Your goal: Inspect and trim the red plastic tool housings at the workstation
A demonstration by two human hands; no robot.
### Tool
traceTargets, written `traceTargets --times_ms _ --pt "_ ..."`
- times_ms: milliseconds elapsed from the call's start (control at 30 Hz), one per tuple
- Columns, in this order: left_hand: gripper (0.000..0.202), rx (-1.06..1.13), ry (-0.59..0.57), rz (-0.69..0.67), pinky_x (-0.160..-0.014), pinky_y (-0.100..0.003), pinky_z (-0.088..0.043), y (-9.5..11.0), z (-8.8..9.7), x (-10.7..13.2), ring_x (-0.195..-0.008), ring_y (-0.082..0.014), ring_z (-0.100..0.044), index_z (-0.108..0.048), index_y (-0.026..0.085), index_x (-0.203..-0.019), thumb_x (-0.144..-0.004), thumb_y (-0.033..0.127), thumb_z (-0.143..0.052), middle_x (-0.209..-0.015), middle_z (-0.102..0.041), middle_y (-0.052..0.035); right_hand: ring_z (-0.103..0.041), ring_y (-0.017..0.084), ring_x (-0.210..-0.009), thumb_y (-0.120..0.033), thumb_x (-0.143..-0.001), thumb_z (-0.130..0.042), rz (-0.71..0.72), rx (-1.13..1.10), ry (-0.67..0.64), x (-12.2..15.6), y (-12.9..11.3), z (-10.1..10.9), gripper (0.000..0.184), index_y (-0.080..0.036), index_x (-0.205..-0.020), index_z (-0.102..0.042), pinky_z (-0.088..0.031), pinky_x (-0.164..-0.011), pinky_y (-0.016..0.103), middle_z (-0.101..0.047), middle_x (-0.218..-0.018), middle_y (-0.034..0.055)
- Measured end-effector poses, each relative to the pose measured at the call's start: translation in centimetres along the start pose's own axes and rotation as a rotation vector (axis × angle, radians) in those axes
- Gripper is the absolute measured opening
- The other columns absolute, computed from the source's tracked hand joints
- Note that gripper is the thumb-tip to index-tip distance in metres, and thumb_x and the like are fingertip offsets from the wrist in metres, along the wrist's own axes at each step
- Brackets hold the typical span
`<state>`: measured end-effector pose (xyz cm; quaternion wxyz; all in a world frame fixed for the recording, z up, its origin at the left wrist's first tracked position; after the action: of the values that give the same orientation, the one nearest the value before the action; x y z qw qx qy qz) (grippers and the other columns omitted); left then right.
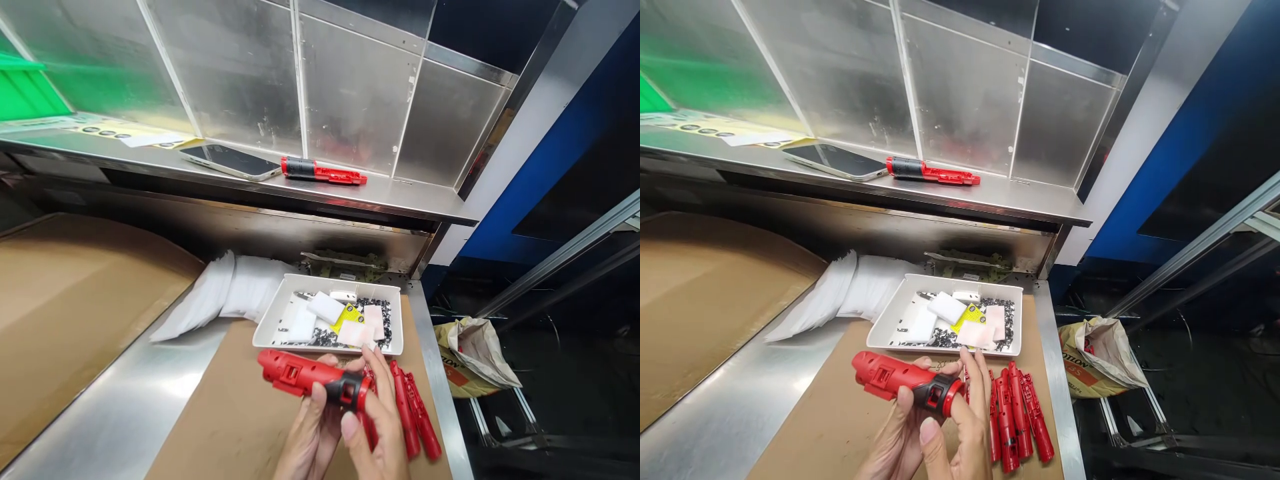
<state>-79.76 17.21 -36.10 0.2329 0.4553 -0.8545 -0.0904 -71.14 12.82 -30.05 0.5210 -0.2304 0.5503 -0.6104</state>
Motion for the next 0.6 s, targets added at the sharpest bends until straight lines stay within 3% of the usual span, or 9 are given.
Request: traceTargets --times_ms 133,300,433,500,600 --pt "0.027 -0.004 -0.034 0.093 -0.118 -0.041 -0.026 -0.5 -0.5 -0.1 -0.13 -0.0231 -0.05 -0.07 0.035 -0.11 -0.086 0.045 -0.062 -0.118 -0.072 -0.0014 -0.02 0.036 -0.145 -0.043 -0.095 -0.046 0.08 0.09 -0.022 -0.2 -0.2 0.1 0.034 -0.03 -0.118 -0.068 -0.024 -0.115 0.06 -0.035 -0.154 0.0049" --pt "0.025 0.117 -0.083 0.154 -0.112 -0.041 -0.036 -1.2 -1.0 -0.8 -0.12 -0.0241 -0.059 -0.074 0.029 -0.105 -0.084 0.041 -0.065 -0.108 -0.075 -0.0052 -0.017 0.036 -0.145 -0.033 -0.09 -0.055 0.208 0.209 0.025 -0.5 -0.2 0.9 0.02 -0.031 -0.097 -0.074 -0.029 -0.111 0.059 -0.04 -0.151 -0.0008" --pt "0.021 0.19 -0.143 0.152 -0.106 -0.037 -0.044 -1.3 -1.1 -1.2 -0.109 -0.0223 -0.066 -0.075 0.031 -0.102 -0.084 0.039 -0.066 -0.102 -0.076 -0.0045 -0.019 0.037 -0.144 -0.029 -0.086 -0.061 0.249 0.241 0.046 -0.5 -0.1 1.2 0.013 -0.03 -0.087 -0.073 -0.032 -0.108 0.058 -0.041 -0.149 -0.0023" --pt "0.021 0.176 -0.111 0.167 -0.105 -0.036 -0.044 -1.3 -1.0 -1.2 -0.103 -0.0204 -0.068 -0.075 0.031 -0.101 -0.084 0.04 -0.066 -0.097 -0.077 -0.0041 -0.017 0.037 -0.145 -0.028 -0.085 -0.06 0.286 0.272 0.049 -0.6 -0.3 1.3 0.011 -0.029 -0.085 -0.072 -0.03 -0.11 0.059 -0.04 -0.15 -0.0035" --pt "0.024 0.132 -0.056 0.168 -0.105 -0.036 -0.044 -0.9 -1.1 -1.1 -0.098 -0.0197 -0.07 -0.074 0.03 -0.101 -0.08 0.04 -0.071 -0.091 -0.077 -0.0034 -0.017 0.037 -0.146 -0.025 -0.086 -0.058 0.338 0.341 0.045 -0.5 -0.7 1.3 0.013 -0.029 -0.084 -0.07 -0.018 -0.114 0.064 -0.041 -0.15 -0.0033"
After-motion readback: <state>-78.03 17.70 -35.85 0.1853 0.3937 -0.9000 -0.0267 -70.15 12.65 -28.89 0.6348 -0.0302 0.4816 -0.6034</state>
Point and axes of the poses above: each hand's wrist, its own x-axis away from the middle knuckle, its own z-axis out of the back of the hand, y = z × x, the point moved 7 cm from there along -x, towards the middle knuckle
